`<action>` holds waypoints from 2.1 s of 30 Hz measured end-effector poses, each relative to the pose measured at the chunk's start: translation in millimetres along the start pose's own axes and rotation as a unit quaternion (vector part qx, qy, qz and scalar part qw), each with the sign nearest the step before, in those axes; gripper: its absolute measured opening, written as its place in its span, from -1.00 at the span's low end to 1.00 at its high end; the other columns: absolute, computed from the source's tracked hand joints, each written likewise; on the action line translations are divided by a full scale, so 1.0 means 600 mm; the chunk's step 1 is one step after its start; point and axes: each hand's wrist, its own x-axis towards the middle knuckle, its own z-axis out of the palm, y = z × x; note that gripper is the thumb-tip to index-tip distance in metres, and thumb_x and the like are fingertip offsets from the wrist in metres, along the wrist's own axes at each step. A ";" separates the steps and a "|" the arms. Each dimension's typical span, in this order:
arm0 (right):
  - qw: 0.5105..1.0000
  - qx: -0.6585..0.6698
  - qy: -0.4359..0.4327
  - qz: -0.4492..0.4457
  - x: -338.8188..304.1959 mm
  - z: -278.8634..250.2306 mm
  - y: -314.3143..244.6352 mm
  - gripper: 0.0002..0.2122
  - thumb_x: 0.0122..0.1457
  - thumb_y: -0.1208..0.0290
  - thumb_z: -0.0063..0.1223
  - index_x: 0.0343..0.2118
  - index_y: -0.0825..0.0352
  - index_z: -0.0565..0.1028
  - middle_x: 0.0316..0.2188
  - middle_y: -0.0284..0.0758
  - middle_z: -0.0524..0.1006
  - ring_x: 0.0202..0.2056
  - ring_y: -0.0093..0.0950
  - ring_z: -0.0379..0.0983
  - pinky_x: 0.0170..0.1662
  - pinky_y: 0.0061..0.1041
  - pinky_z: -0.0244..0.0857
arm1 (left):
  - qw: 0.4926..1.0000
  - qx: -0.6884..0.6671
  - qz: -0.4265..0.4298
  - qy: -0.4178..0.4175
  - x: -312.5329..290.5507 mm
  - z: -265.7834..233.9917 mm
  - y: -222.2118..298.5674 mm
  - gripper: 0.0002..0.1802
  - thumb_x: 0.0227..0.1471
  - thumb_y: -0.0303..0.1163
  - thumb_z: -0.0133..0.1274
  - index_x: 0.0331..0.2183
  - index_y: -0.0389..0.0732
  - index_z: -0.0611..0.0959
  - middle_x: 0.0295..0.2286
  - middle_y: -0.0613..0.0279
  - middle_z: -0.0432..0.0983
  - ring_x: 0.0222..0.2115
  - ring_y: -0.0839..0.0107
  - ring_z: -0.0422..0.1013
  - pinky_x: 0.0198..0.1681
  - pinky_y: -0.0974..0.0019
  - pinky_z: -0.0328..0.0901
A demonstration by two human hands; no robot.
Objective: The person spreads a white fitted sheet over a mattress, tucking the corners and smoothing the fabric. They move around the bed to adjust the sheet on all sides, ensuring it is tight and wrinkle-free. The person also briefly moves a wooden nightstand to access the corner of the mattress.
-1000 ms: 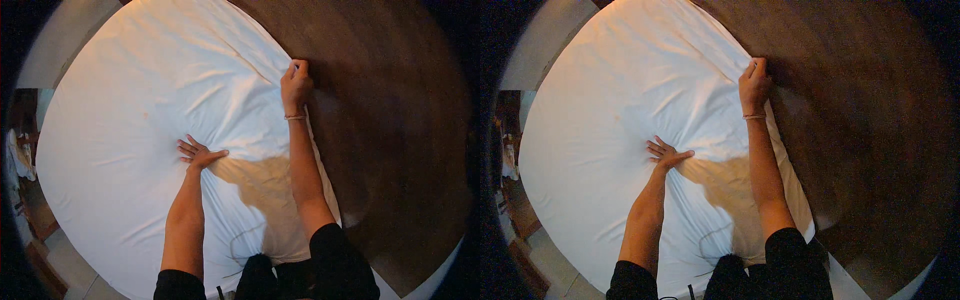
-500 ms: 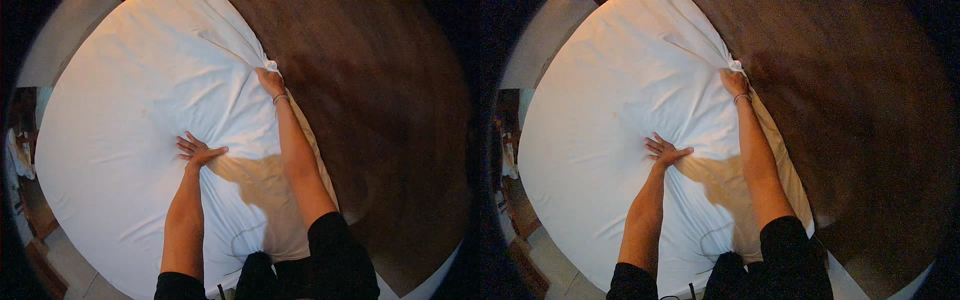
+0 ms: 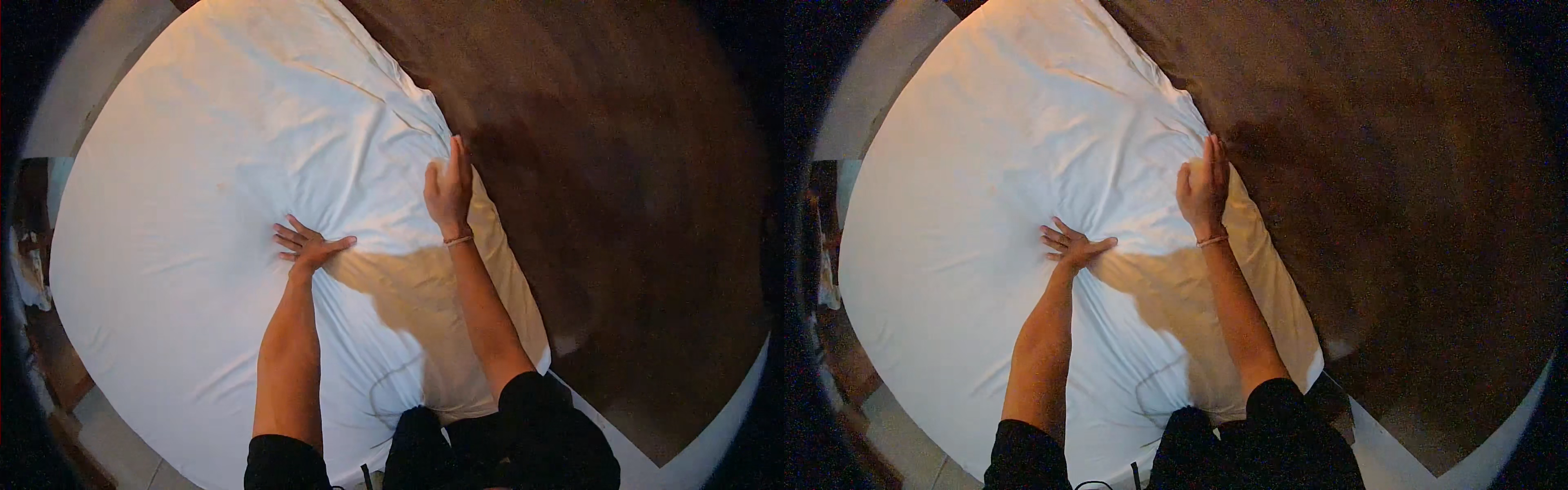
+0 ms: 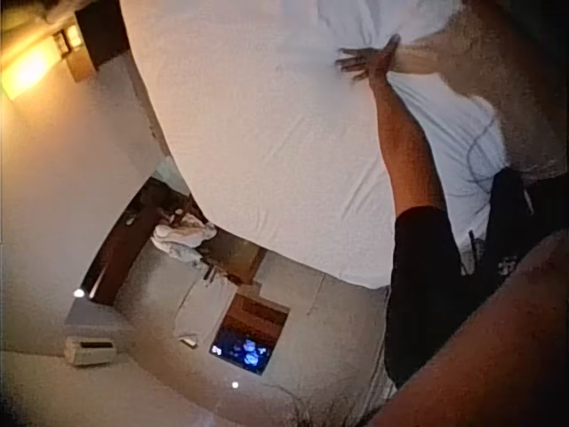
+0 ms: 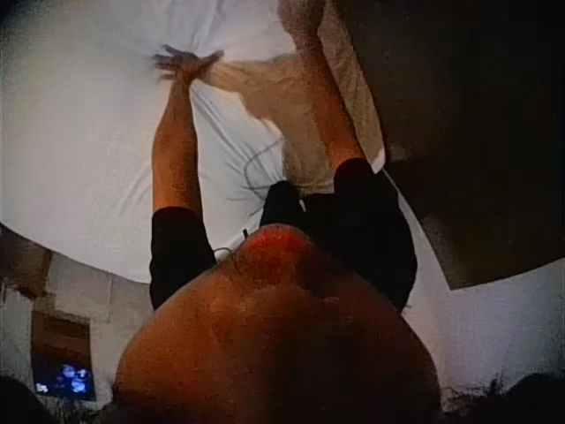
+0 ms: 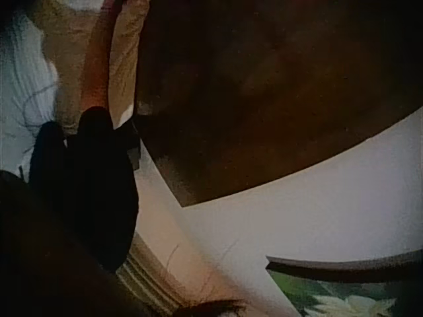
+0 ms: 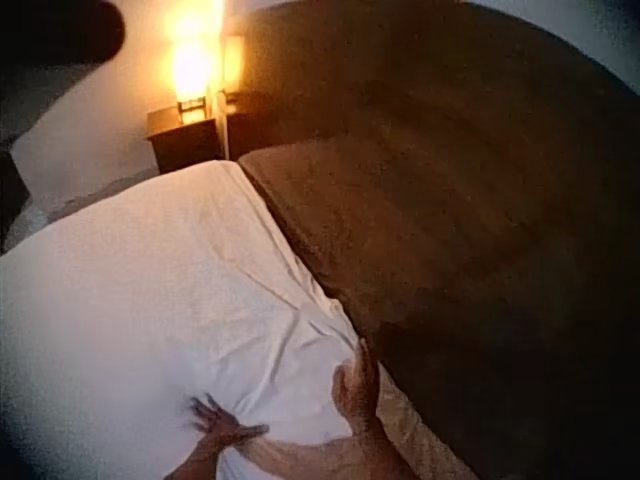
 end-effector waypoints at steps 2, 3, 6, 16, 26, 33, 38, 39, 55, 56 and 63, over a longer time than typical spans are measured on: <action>0.998 -0.058 -0.018 -0.026 -0.006 0.017 0.004 -0.40 0.09 0.24 -0.09 0.09 0.59 0.11 0.11 0.16 0.12 0.15 0.00 0.04 0.20 -0.16 -0.12 | 1.000 0.007 0.002 -0.010 -0.005 -0.009 0.010 0.78 -0.72 0.50 0.19 0.06 -0.43 -0.60 0.06 -0.45 -0.84 0.09 -0.32 -0.85 0.03 -0.44 -0.62; 0.996 -0.085 -0.033 -0.020 0.001 0.031 0.006 -0.38 0.10 0.22 -0.09 0.10 0.61 0.09 0.12 0.17 0.11 0.16 0.01 0.01 0.21 -0.15 -0.16 | 1.000 0.013 0.001 -0.009 -0.003 -0.005 0.009 0.78 -0.72 0.49 0.19 0.06 -0.43 -0.60 0.06 -0.45 -0.84 0.09 -0.32 -0.85 0.03 -0.44 -0.62; 0.988 -0.144 -0.061 0.009 0.038 0.071 0.017 -0.26 0.06 0.03 -0.08 0.10 0.63 0.08 0.11 0.18 0.11 0.17 0.01 0.00 0.21 -0.11 -0.18 | 1.000 0.024 -0.001 -0.007 0.005 0.004 0.006 0.78 -0.71 0.49 0.19 0.06 -0.42 -0.60 0.05 -0.46 -0.85 0.08 -0.32 -0.85 0.03 -0.44 -0.63; 0.876 0.102 -0.346 0.319 0.193 0.081 0.062 -0.23 -0.07 -0.27 -0.10 -0.16 0.52 0.45 -0.10 0.15 0.38 0.00 -0.10 0.32 0.09 -0.32 0.13 | 1.000 0.022 0.008 0.010 0.016 0.016 -0.007 0.77 -0.72 0.50 0.18 0.08 -0.39 -0.59 0.05 -0.46 -0.85 0.08 -0.32 -0.85 0.04 -0.43 -0.62; 0.989 -0.117 -0.087 0.002 0.127 0.132 -0.041 -0.17 -0.01 -0.01 -0.03 0.08 0.71 0.02 0.12 0.22 0.06 0.18 -0.02 -0.04 0.21 -0.15 -0.17 | 1.000 0.001 -0.008 0.010 0.019 0.018 -0.005 0.78 -0.75 0.43 0.26 0.09 -0.26 -0.62 0.07 -0.37 -0.88 0.11 -0.26 -0.85 0.02 -0.47 -0.61; 0.971 -0.088 -0.211 0.068 0.202 0.149 0.000 -0.06 -0.18 -0.32 -0.02 -0.05 0.66 0.30 -0.04 0.17 0.32 0.01 -0.04 0.29 0.05 -0.29 0.18 | 1.000 0.007 -0.004 -0.019 -0.011 -0.003 0.014 0.78 -0.71 0.44 0.24 0.06 -0.41 -0.62 0.04 -0.46 -0.87 0.06 -0.34 -0.89 0.01 -0.43 -0.68; 0.904 0.027 -0.346 0.249 0.297 0.155 -0.001 -0.05 -0.20 -0.44 -0.17 -0.17 0.62 0.44 -0.07 0.17 0.36 0.02 -0.08 0.31 0.03 -0.34 0.18 | 1.000 0.000 -0.003 -0.003 -0.003 -0.003 0.011 0.79 -0.73 0.43 0.25 0.07 -0.38 -0.61 0.04 -0.42 -0.89 0.06 -0.30 -0.92 0.01 -0.41 -0.71; 0.900 0.046 -0.343 0.265 0.304 0.154 -0.011 -0.05 -0.19 -0.45 -0.20 -0.19 0.61 0.45 -0.07 0.17 0.36 0.03 -0.08 0.30 0.03 -0.35 0.17 | 1.000 -0.001 -0.007 -0.004 -0.001 -0.001 0.005 0.79 -0.73 0.43 0.25 0.07 -0.37 -0.61 0.05 -0.42 -0.89 0.06 -0.30 -0.91 0.01 -0.41 -0.70; 0.975 -0.090 -0.180 0.094 0.272 0.162 -0.074 -0.10 -0.06 -0.21 -0.06 0.07 0.63 0.07 0.09 0.08 0.15 0.14 -0.08 0.04 0.19 -0.18 -0.12 | 1.000 -0.006 -0.005 -0.022 -0.030 -0.024 0.035 0.81 -0.79 0.48 0.22 0.08 -0.41 -0.58 0.05 -0.41 -0.88 0.08 -0.32 -0.88 0.02 -0.42 -0.68; 0.968 -0.095 -0.205 0.111 0.279 0.167 -0.078 -0.06 -0.09 -0.23 -0.03 0.07 0.64 0.06 0.09 0.07 0.15 0.14 -0.08 0.03 0.20 -0.16 -0.15 | 1.000 0.006 -0.011 -0.017 -0.030 -0.023 0.034 0.81 -0.79 0.49 0.21 0.08 -0.42 -0.58 0.05 -0.42 -0.88 0.08 -0.31 -0.88 0.02 -0.42 -0.68; 0.926 0.009 -0.310 0.214 0.364 0.185 -0.077 -0.03 -0.21 -0.35 -0.03 -0.02 0.63 0.31 -0.02 0.15 0.32 0.05 -0.11 0.27 0.09 -0.38 0.14 | 0.999 0.000 -0.019 -0.027 -0.031 -0.023 0.028 0.81 -0.79 0.47 0.23 0.08 -0.40 -0.59 0.05 -0.42 -0.89 0.07 -0.30 -0.90 0.01 -0.43 -0.67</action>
